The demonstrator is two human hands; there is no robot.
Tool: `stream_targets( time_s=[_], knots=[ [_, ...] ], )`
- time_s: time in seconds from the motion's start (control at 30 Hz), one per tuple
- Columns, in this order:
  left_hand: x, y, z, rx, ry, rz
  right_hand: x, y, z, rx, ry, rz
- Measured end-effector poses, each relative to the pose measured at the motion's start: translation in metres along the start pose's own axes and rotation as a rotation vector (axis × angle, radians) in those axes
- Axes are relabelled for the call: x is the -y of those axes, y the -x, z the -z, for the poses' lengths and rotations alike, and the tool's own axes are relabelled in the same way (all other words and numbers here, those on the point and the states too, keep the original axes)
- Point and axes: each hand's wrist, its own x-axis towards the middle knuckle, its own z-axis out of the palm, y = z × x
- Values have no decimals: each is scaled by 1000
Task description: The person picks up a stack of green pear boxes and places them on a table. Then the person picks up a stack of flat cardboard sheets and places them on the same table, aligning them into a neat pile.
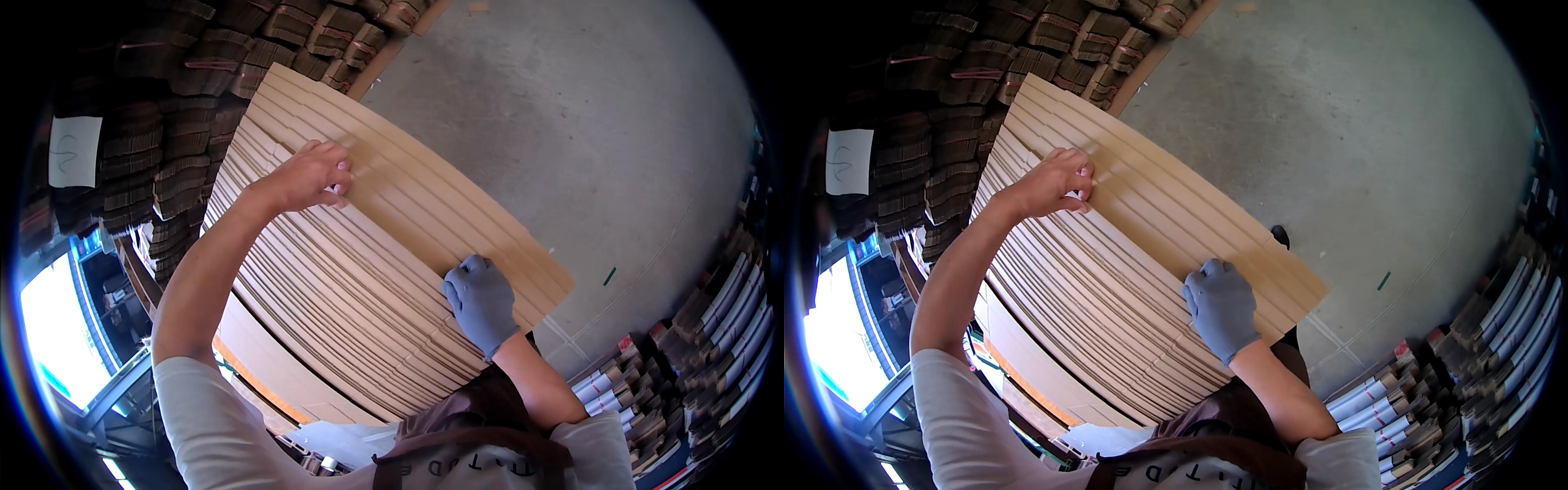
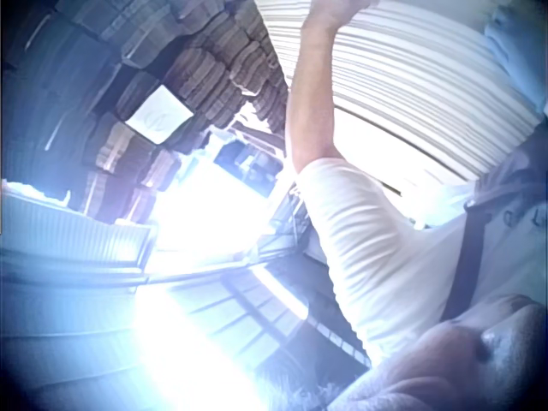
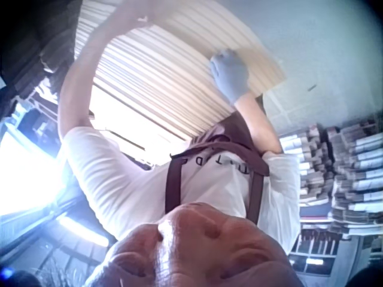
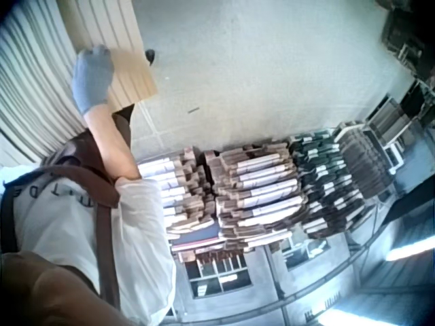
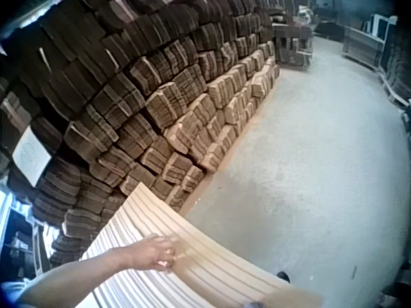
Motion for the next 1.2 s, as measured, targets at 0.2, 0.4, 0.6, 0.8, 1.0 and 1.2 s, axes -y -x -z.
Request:
stream_targets(
  time_s=[0.2, 0.4, 0.6, 0.8, 1.0, 1.2],
  knots=[
    [4, -9, 3, 77, 53, 23, 0, -2, 2, -63, -47, 32],
    [9, -7, 2, 64, 62, 13, -4, -1, -1, -65, -76, 52],
    [9, -8, 1, 59, 64, 27, -5, 0, -1, -63, -53, 59],
    [8, -7, -5, 8, 30, 55, -4, 1, -11, -73, 33, 20],
    [-30, 21, -54, -599, -160, 306, 5, -3, -9, -12, 91, -62],
    [-121, 34, -135, -634, -36, 532, 8, -1, -6, 28, 102, -84]
  ],
)
